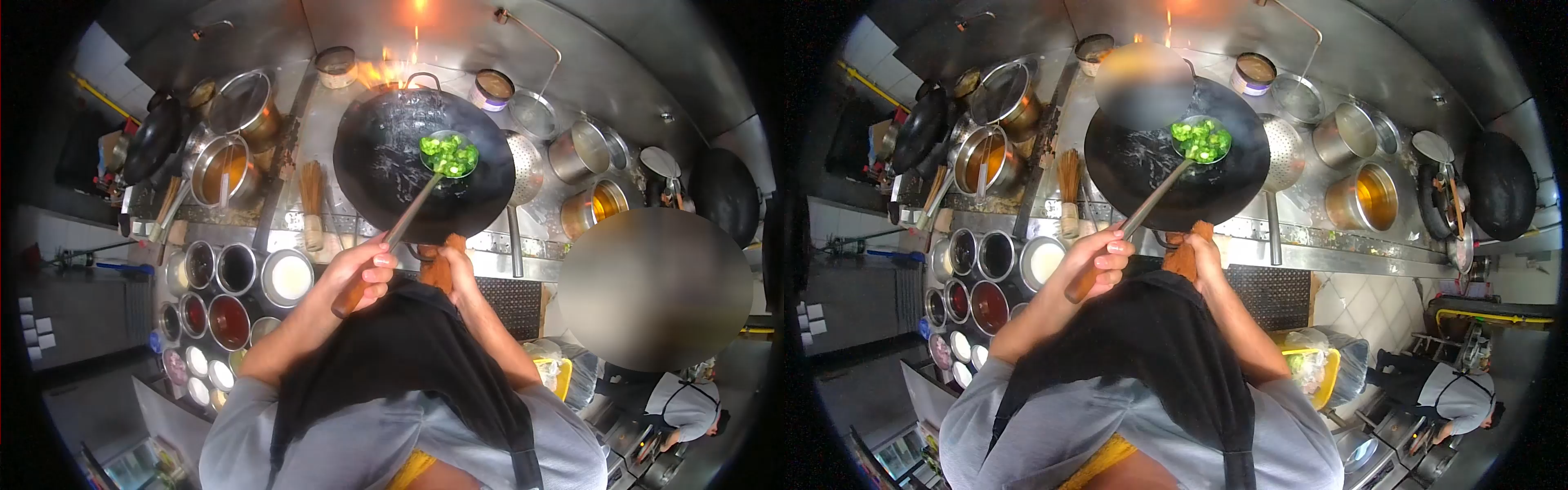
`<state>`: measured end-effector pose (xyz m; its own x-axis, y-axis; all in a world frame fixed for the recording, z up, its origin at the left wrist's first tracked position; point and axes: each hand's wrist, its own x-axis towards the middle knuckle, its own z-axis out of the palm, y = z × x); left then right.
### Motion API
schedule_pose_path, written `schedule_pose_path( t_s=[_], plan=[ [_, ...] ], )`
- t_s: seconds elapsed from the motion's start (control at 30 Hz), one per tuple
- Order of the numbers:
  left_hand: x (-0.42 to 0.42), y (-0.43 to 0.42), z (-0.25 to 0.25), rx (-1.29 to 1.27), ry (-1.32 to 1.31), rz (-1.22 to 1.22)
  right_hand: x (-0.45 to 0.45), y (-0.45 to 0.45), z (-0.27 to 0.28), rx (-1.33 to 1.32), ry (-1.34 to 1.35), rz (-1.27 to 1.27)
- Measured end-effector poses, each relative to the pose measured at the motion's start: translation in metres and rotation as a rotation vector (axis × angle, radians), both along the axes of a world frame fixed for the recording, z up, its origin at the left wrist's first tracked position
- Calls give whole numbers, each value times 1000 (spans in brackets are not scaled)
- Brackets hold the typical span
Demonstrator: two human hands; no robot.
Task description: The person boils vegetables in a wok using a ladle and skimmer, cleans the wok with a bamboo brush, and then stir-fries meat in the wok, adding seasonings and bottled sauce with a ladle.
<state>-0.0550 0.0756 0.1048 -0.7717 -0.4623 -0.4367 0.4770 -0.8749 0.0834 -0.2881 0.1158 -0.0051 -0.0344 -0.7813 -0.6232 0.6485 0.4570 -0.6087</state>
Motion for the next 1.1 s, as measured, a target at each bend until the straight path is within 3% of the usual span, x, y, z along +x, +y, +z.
schedule_pose_path(
  t_s=[0.27, 0.33, 0.43, 0.53, 0.6, 0.63, 0.7, 0.77, 0.83, 0.97, 1.1],
  plan=[
    [2, 34, 41, -188, -345, 156, -25, -1, -20, -41, 27, 127],
    [-7, 61, 42, -235, -304, 222, -37, -8, -15, -64, 65, 159],
    [-30, 118, 38, -257, -240, 447, -53, -25, 10, -131, 86, 238],
    [-64, 178, 39, -253, -186, 722, -79, -59, -9, -148, 140, 398],
    [-90, 224, 54, -241, -146, 892, -112, -91, -36, -217, 17, 735],
    [-98, 247, 58, -257, -160, 971, -110, -90, -28, -147, 65, 625],
    [-111, 297, 69, -305, -176, 1084, -106, -92, -14, -136, 141, 641],
    [-130, 347, 83, -144, -352, 1261, -114, -114, -33, -130, 104, 695],
    [-142, 393, 83, -206, -310, 1426, -118, -129, -43, -92, 103, 690],
    [-175, 472, 86, -84, -536, 1803, -111, -152, -53, -15, 124, 621],
    [-183, 532, 76, 313, -1048, 1953, -119, -182, -87, -52, 163, 650]
  ],
)
